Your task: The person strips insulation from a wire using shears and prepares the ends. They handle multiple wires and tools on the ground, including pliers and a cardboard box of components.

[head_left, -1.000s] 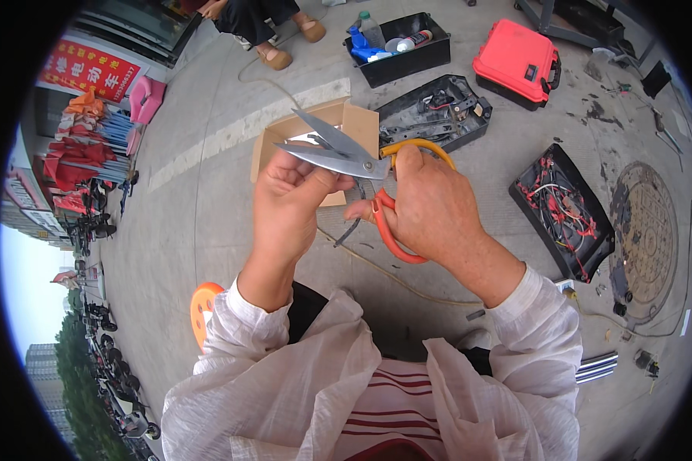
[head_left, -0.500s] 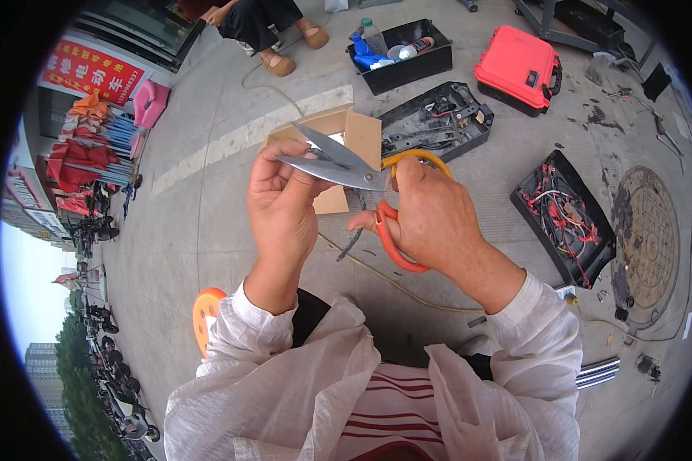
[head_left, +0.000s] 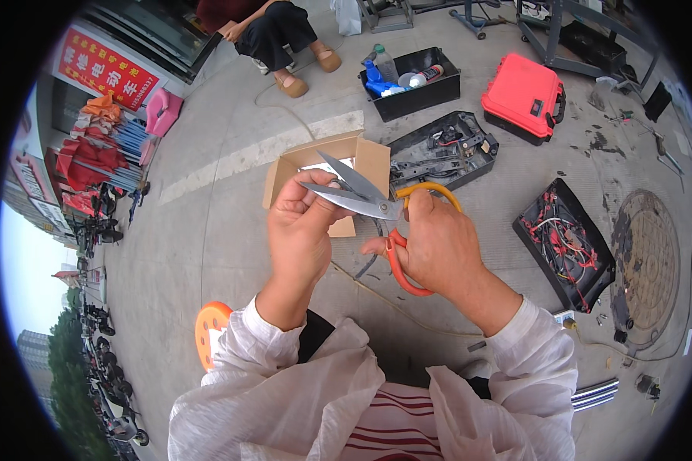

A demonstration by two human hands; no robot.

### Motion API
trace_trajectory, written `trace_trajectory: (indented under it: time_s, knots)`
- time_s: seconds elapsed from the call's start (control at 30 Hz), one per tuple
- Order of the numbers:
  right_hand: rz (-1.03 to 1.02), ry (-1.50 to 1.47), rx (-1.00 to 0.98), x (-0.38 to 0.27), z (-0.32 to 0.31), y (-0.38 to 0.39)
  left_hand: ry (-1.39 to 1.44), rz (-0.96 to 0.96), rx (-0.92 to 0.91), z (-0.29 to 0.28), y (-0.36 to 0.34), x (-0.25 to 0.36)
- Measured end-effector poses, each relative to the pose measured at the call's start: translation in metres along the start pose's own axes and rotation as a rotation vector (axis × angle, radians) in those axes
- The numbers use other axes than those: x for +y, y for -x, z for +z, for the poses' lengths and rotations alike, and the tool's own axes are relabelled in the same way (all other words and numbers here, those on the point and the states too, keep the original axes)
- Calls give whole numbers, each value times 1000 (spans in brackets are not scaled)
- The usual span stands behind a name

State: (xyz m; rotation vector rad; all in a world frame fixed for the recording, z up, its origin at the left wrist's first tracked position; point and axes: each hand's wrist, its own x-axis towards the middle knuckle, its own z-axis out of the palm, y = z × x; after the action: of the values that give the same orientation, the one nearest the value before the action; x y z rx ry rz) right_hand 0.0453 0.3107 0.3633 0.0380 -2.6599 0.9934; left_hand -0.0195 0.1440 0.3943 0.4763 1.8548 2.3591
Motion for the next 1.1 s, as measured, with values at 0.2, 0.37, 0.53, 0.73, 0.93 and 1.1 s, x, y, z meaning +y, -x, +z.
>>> trace_trajectory:
  time_s: [0.2, 0.37, 0.53, 0.73, 0.93, 1.1]
  knots:
    - [-32, 10, 44, 1, 6, 2, 47, -27, -6, 2, 0, 2]
    - [-42, 15, 56, 1, 9, 4, 90, -67, -21, 0, 0, 3]
    - [-22, -19, 25, -4, 1, 3, 45, -58, -38, -2, 0, 0]
    - [-21, -50, 10, -2, 3, 3, 20, -71, -33, 2, 1, 3]
    - [11, -46, -2, -4, 5, 3, 26, -78, -18, 2, 0, 3]
    - [-42, -15, 67, -1, 10, 4, 45, -85, -23, 2, 1, 2]
